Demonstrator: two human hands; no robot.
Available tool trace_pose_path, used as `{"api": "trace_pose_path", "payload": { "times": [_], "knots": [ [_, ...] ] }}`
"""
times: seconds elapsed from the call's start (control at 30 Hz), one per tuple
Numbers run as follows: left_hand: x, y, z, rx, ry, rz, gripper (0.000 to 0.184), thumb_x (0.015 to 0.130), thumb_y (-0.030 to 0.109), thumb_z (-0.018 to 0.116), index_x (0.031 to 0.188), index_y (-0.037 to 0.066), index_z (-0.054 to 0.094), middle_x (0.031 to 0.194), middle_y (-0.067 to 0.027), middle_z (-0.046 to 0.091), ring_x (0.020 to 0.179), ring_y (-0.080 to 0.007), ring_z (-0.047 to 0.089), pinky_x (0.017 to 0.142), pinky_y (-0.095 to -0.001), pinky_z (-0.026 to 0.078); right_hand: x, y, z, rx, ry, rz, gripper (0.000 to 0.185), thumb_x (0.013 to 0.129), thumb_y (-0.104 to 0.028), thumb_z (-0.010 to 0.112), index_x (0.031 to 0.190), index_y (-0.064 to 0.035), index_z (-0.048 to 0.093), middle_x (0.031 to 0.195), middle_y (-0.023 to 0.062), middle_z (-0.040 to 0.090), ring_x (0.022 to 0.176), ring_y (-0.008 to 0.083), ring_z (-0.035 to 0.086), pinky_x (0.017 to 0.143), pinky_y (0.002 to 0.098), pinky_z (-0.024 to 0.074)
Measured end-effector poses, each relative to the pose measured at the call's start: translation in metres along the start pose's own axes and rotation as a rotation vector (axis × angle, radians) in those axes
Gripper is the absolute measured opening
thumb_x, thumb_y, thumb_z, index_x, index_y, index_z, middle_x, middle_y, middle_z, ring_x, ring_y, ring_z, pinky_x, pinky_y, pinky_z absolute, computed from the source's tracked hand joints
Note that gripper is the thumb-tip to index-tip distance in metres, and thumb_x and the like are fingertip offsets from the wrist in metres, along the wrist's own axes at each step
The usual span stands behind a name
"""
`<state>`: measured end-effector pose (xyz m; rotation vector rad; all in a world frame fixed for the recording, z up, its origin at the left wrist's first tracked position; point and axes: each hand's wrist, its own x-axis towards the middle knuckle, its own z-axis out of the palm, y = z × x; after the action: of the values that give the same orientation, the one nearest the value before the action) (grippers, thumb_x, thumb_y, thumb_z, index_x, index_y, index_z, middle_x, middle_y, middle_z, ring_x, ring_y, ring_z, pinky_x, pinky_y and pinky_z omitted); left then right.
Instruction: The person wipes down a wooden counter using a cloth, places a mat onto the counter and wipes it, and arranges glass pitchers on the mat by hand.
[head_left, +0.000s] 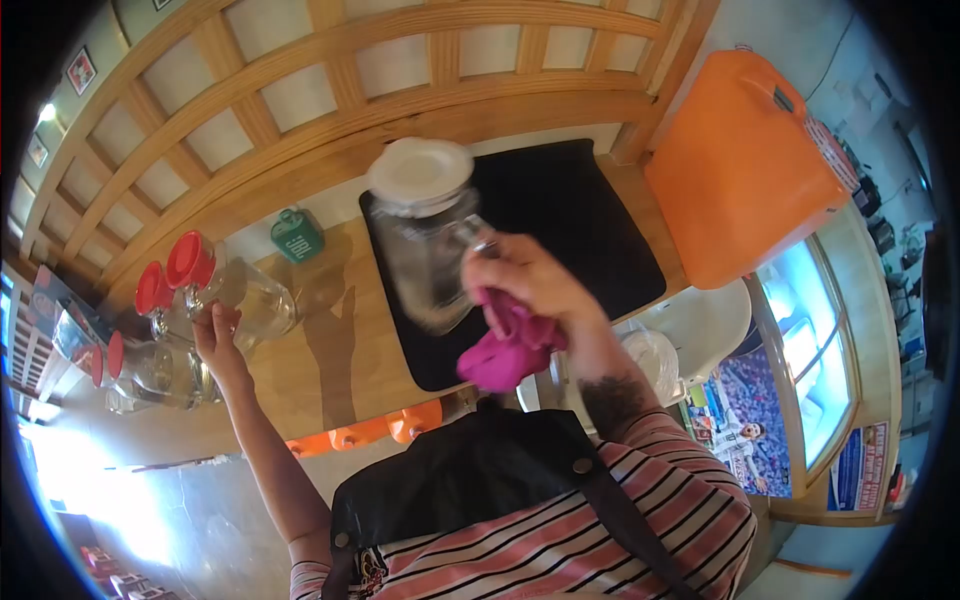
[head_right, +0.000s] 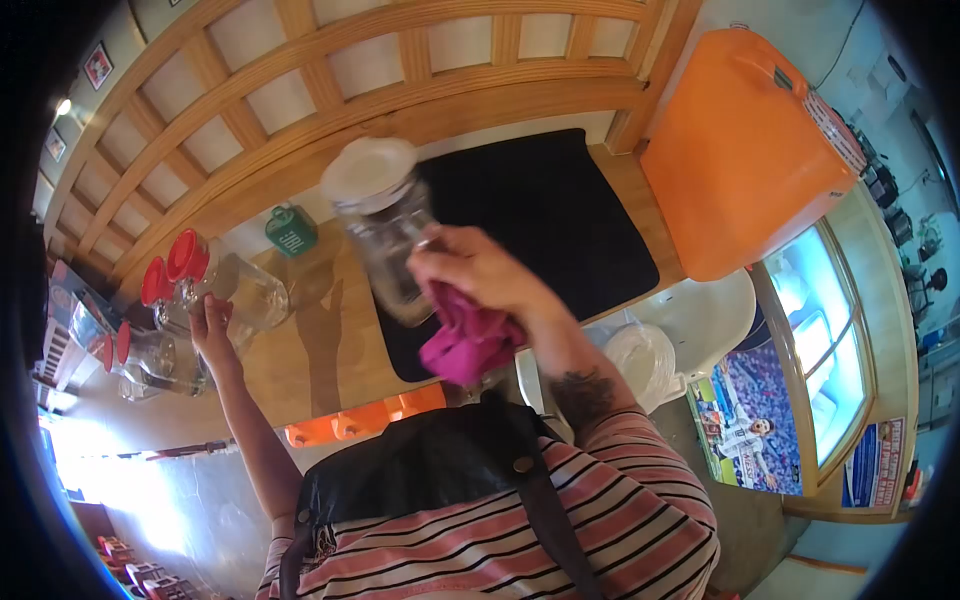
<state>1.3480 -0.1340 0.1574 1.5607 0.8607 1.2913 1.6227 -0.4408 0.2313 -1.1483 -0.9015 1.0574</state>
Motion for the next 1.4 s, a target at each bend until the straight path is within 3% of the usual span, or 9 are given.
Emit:
{"api": "trace_pose_path", "payload": {
  "times": [0.17, 0.47, 0.57, 0.63, 0.77, 0.83, 0.87, 1.03, 1.4],
  "knots": [
    [0.011, -0.008, 0.014, -0.085, 0.161, 0.072, 0.024, 0.092, 0.026, 0.058, 0.078, 0.009, 0.047, 0.061, -0.0001, 0.047, 0.06, -0.007, 0.044, 0.057, -0.0239, 0.038, -0.017, 0.004, -0.1, -0.299, 0.366, -0.183, 0.009, 0.085, -0.013, 0.057, 0.081, -0.0049, 0.058, 0.072, -0.0015, 0.056, 0.069, 0.0059, 0.052, 0.065, 0.0216, 0.042],
    [-0.044, 0.054, 0.053, 0.167, 0.293, 0.039, 0.033, 0.092, 0.032, 0.054, 0.074, 0.005, 0.048, 0.061, -0.001, 0.046, 0.057, -0.0089, 0.04, 0.056, -0.0254, 0.035, -0.02, 0.025, -0.251, -0.247, 0.597, -0.207, 0.011, 0.085, -0.014, 0.057, 0.078, -0.005, 0.058, 0.072, -0.0009, 0.056, 0.07, 0.008, 0.052, 0.066, 0.0221, 0.0402],
    [-0.064, 0.083, 0.069, 0.004, 0.196, 0.025, 0.03, 0.094, 0.029, 0.052, 0.077, 0.005, 0.049, 0.062, -0.0013, 0.046, 0.06, -0.0091, 0.041, 0.062, -0.0258, 0.037, -0.02, 0.031, -0.273, -0.144, 0.639, -0.179, 0.012, 0.084, -0.014, 0.057, 0.077, -0.0047, 0.058, 0.07, 0.0, 0.056, 0.066, 0.0088, 0.052, 0.064, 0.0219, 0.0399],
    [-0.071, 0.097, 0.089, -0.307, -0.019, 0.047, 0.027, 0.095, 0.025, 0.048, 0.078, 0.005, 0.048, 0.066, -0.0024, 0.047, 0.065, -0.0095, 0.043, 0.067, -0.0277, 0.04, -0.019, 0.034, -0.28, -0.195, 0.673, -0.134, 0.009, 0.084, -0.016, 0.053, 0.089, -0.0085, 0.049, 0.065, 0.0048, 0.052, 0.048, 0.0146, 0.052, 0.036, 0.0267, 0.0431],
    [-0.094, 0.119, 0.17, -0.5, -0.112, -0.085, 0.019, 0.094, 0.021, 0.049, 0.096, 0.002, 0.051, 0.083, -0.0065, 0.056, 0.077, -0.0136, 0.052, 0.073, -0.0306, 0.044, -0.017, 0.039, -0.283, -0.232, 0.684, -0.204, 0.009, 0.084, -0.016, 0.053, 0.088, -0.0085, 0.049, 0.066, 0.0051, 0.052, 0.048, 0.0144, 0.052, 0.036, 0.0269, 0.0427],
    [-0.097, 0.11, 0.206, -0.578, -0.347, -0.071, 0.019, 0.094, 0.021, 0.051, 0.1, 0.002, 0.051, 0.088, -0.0082, 0.059, 0.081, -0.0143, 0.056, 0.075, -0.0314, 0.046, -0.021, 0.04, -0.287, -0.116, 0.721, -0.218, 0.01, 0.082, -0.014, 0.058, 0.079, -0.0051, 0.058, 0.07, 0.0007, 0.057, 0.065, 0.0093, 0.052, 0.063, 0.0221, 0.0407],
    [-0.098, 0.104, 0.224, -0.622, -0.528, -0.013, 0.019, 0.094, 0.02, 0.051, 0.099, 0.003, 0.051, 0.089, -0.0086, 0.06, 0.081, -0.0145, 0.057, 0.076, -0.0318, 0.047, -0.022, 0.042, -0.288, -0.117, 0.727, -0.223, 0.01, 0.082, -0.014, 0.058, 0.079, -0.0051, 0.058, 0.07, 0.0007, 0.057, 0.065, 0.0093, 0.052, 0.063, 0.0221, 0.0407],
    [-0.122, 0.099, 0.325, -0.695, -0.662, -0.023, 0.013, 0.092, 0.013, 0.054, 0.099, 0.002, 0.05, 0.084, -0.0054, 0.058, 0.078, -0.013, 0.058, 0.079, -0.029, 0.047, -0.021, 0.047, -0.275, -0.183, 0.837, -0.317, 0.008, 0.085, -0.015, 0.058, 0.083, -0.0071, 0.058, 0.072, -0.0019, 0.055, 0.066, 0.0073, 0.05, 0.062, 0.022, 0.0391],
    [-0.15, 0.088, 0.455, -0.681, -0.676, 0.049, 0.014, 0.091, 0.01, 0.056, 0.099, 0.002, 0.048, 0.084, -0.0053, 0.058, 0.082, -0.0135, 0.058, 0.076, -0.0255, 0.045, 0.005, 0.055, -0.283, -0.153, 0.886, -0.405, 0.01, 0.086, -0.012, 0.059, 0.079, -0.007, 0.056, 0.072, -0.0053, 0.051, 0.065, 0.0053, 0.045, 0.06, 0.0219, 0.0372]
  ]
}}
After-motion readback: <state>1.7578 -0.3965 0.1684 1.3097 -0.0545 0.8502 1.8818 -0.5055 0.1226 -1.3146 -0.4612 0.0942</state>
